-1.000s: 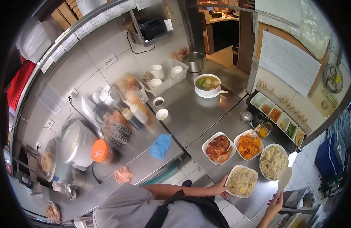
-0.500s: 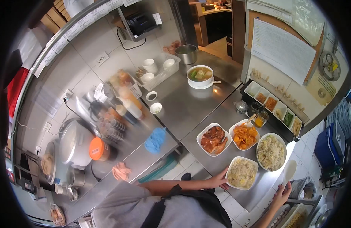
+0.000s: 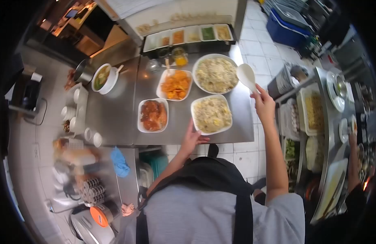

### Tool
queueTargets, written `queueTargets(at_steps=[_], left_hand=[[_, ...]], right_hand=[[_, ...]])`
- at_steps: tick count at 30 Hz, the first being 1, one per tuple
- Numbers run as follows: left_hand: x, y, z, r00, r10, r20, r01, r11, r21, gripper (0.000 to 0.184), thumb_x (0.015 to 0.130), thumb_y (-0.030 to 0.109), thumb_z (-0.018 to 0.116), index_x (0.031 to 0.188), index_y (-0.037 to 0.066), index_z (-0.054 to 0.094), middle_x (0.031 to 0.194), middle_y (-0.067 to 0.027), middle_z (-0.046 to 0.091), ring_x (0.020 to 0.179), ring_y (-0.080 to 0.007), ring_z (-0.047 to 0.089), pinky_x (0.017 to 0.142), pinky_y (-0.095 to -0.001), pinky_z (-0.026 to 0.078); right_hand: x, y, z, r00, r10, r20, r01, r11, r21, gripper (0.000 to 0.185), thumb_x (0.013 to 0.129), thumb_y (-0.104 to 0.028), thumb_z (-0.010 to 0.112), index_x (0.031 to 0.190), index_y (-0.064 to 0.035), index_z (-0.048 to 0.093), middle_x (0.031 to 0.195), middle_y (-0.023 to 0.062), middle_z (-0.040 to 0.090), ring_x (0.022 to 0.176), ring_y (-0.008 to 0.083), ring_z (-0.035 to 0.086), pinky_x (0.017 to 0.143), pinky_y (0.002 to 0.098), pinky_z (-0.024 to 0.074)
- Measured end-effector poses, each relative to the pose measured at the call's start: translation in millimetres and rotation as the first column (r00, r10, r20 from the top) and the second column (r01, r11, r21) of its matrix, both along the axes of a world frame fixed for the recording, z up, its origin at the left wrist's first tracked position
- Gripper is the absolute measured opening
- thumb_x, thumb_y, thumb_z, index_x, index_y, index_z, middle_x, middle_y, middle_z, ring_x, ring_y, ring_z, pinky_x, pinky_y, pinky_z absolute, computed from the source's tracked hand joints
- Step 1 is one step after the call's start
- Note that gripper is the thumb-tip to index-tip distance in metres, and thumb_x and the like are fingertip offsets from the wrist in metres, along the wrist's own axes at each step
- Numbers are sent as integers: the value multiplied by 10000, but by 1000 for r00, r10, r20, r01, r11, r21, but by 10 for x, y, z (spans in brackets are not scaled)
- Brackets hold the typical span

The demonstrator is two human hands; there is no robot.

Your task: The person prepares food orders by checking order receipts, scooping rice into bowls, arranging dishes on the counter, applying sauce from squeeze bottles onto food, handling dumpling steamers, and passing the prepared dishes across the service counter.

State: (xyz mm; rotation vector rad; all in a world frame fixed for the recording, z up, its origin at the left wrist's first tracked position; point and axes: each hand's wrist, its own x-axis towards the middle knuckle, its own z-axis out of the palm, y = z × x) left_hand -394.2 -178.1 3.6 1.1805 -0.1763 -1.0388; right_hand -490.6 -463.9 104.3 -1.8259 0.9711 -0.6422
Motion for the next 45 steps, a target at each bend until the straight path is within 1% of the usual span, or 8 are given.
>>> queueTargets(at_steps=[4, 8, 12, 18, 26, 33, 39, 45], left_hand=[[16, 123, 33, 998, 59, 6, -59, 997, 43, 641, 972, 110, 445, 1503, 164, 89, 974, -139, 637, 744, -179, 661, 652, -292, 557], [145, 282, 63, 867, 189, 461, -271, 955, 119, 462, 977, 151, 454, 1424, 96, 349, 778, -51, 597, 591, -74, 532, 552, -226, 478], [284, 450, 37, 835, 240, 496, -380, 903, 202, 390, 968, 133, 459, 1352, 63, 439, 728, -28, 560, 537, -49, 489, 474, -187, 436], [263, 359, 66, 773, 279, 569, -449, 875, 180, 302, 953, 118, 487, 1242, 39, 523, 635, -10, 538, 480, -43, 463, 422, -203, 399], [263, 393, -94, 732, 264, 628, -456, 875, 164, 261, 950, 135, 496, 1189, 44, 547, 622, 5, 529, 479, -28, 448, 420, -180, 374], [267, 399, -115, 741, 272, 614, -454, 876, 159, 245, 942, 123, 506, 1173, 57, 556, 621, 5, 530, 476, -28, 455, 414, -179, 380], [275, 422, -188, 699, 233, 676, -452, 877, 165, 232, 941, 119, 508, 1158, 53, 558, 622, 8, 537, 477, -27, 461, 410, -181, 378], [277, 424, -155, 706, 218, 674, -436, 883, 171, 233, 944, 121, 499, 1160, 53, 555, 616, 9, 521, 470, -28, 448, 410, -180, 372]], right_hand=[[57, 47, -54, 997, -5, -72, 6, 1000, 9, 349, 903, -175, 587, 1245, -107, 601, 745, 30, 698, 509, 32, 474, 492, 229, 401], [95, 255, 45, 991, 12, -131, -17, 999, -40, 346, 904, -165, 581, 1237, -75, 600, 742, 57, 698, 536, 49, 510, 525, 244, 425], [200, 376, 39, 986, 44, -158, -54, 997, -58, 345, 904, -166, 574, 1221, -33, 600, 722, 76, 691, 543, 74, 543, 544, 252, 445], [678, 363, -117, 988, 97, -117, -81, 987, 136, 350, 903, -176, 567, 1206, -3, 600, 681, 56, 670, 475, 82, 509, 457, 263, 429], [826, 323, -311, 956, 15, 292, -198, 768, 609, 438, 914, -171, 572, 1319, -22, 494, 842, 63, 640, 482, 47, 374, 393, 204, 310], [644, 206, -435, 930, 13, 367, -251, 751, 611, 429, 923, -181, 565, 1324, -46, 493, 858, 40, 629, 493, 33, 351, 399, 181, 276], [466, 152, -168, 915, 89, 393, -311, 777, 548, 417, 931, -184, 554, 1327, -65, 502, 842, 20, 610, 475, 20, 329, 392, 176, 260], [-67, 320, 140, 941, 246, 231, -336, 729, 596, 380, 940, -148, 532, 1314, -81, 524, 810, 7, 601, 436, 4, 308, 367, 165, 231]])
